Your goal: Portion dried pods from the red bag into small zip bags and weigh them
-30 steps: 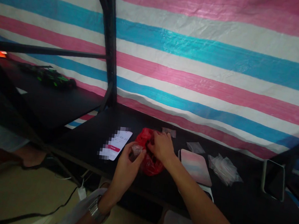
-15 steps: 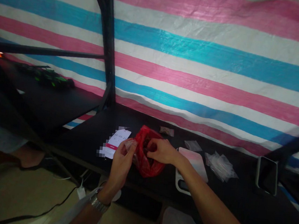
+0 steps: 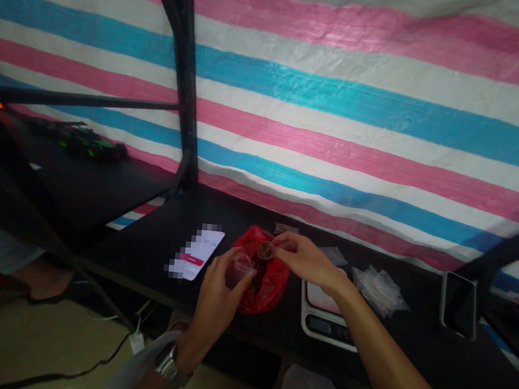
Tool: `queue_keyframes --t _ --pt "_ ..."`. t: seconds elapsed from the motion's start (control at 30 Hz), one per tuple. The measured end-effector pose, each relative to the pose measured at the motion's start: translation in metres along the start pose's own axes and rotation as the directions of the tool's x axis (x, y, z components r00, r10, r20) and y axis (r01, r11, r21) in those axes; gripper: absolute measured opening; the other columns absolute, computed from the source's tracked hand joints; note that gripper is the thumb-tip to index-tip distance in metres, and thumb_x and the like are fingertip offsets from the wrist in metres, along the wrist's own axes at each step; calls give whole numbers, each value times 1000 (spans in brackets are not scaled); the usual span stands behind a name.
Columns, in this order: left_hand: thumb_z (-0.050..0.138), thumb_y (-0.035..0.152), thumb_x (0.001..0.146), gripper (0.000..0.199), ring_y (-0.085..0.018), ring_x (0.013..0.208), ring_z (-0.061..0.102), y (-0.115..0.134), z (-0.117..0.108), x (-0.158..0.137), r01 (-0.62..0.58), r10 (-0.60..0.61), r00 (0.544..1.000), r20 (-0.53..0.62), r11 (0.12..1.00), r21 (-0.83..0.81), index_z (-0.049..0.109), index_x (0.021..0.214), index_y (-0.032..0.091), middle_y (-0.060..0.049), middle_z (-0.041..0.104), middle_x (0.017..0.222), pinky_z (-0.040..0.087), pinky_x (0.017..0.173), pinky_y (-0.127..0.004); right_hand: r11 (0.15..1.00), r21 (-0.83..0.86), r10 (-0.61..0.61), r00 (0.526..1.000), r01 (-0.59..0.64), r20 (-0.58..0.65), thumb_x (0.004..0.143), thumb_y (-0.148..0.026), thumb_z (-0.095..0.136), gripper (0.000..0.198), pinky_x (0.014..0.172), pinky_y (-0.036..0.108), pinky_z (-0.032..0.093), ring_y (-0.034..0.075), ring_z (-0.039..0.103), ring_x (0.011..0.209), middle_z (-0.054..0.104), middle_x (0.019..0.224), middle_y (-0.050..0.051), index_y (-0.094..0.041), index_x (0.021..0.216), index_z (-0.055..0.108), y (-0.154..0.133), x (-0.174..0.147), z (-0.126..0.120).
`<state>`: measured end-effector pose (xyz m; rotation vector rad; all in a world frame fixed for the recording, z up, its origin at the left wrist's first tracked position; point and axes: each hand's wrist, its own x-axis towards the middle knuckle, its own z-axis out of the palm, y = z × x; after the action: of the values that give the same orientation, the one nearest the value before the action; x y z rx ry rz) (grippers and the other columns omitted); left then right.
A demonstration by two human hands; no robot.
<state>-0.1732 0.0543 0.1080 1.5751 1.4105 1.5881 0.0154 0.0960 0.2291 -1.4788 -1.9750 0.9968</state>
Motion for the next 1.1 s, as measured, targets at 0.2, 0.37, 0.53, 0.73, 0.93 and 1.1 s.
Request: queue_keyframes --t 0.2,0.37,0.53,0.73,0.93,1.1 --pt "72 24 92 47 -31 118 67 -1 7 -2 -54 51 997 57 997 55 63 138 25 -11 72 126 53 103 -51 897 -416 -229 963 151 -143 93 -24 68 11 95 45 45 25 70 101 81 107 5 -23 103 72 -34 -21 19" --pt "67 17 91 52 -31 120 65 -1 8 -3 -60 60 997 56 998 10 60 141 24 -12 70 128 52 105 -52 701 -676 -387 917 227 -93 93 -20 73 22 92 44 40 29 65 107 80 119 6 -24 115 72 -43 -34 34" --pt "67 19 91 51 -30 121 65 1 6 -3 -37 39 998 54 998 -41 60 141 26 -11 70 128 52 106 -51 586 -757 -498 865 289 -56 96 -22 72 32 90 44 40 30 64 109 78 124 9 -21 128 68 -42 -37 36" --pt "71 29 93 47 -31 121 67 4 1 -1 22 -19 1000 24 993 -116 62 139 25 -11 71 125 52 105 -49 630 -743 -500 850 226 -165 97 -22 70 25 87 41 38 28 65 108 79 120 6 -25 122 70 -32 -37 23" --pt "69 44 96 46 -29 113 73 15 -13 -32 320 -312 947 73 915 -245 60 138 26 -10 75 127 56 99 -43 563 -818 -225 974 121 -11 91 -16 70 23 90 42 37 29 66 106 80 113 8 -22 113 74 -14 -13 23" --pt "70 51 92 47 -29 108 75 20 -9 -66 478 -400 872 282 821 -313 65 130 23 -11 79 118 59 92 -40 525 -831 -178 979 182 101 89 -20 70 19 98 43 39 32 65 121 78 124 17 -14 108 72 -6 3 43"
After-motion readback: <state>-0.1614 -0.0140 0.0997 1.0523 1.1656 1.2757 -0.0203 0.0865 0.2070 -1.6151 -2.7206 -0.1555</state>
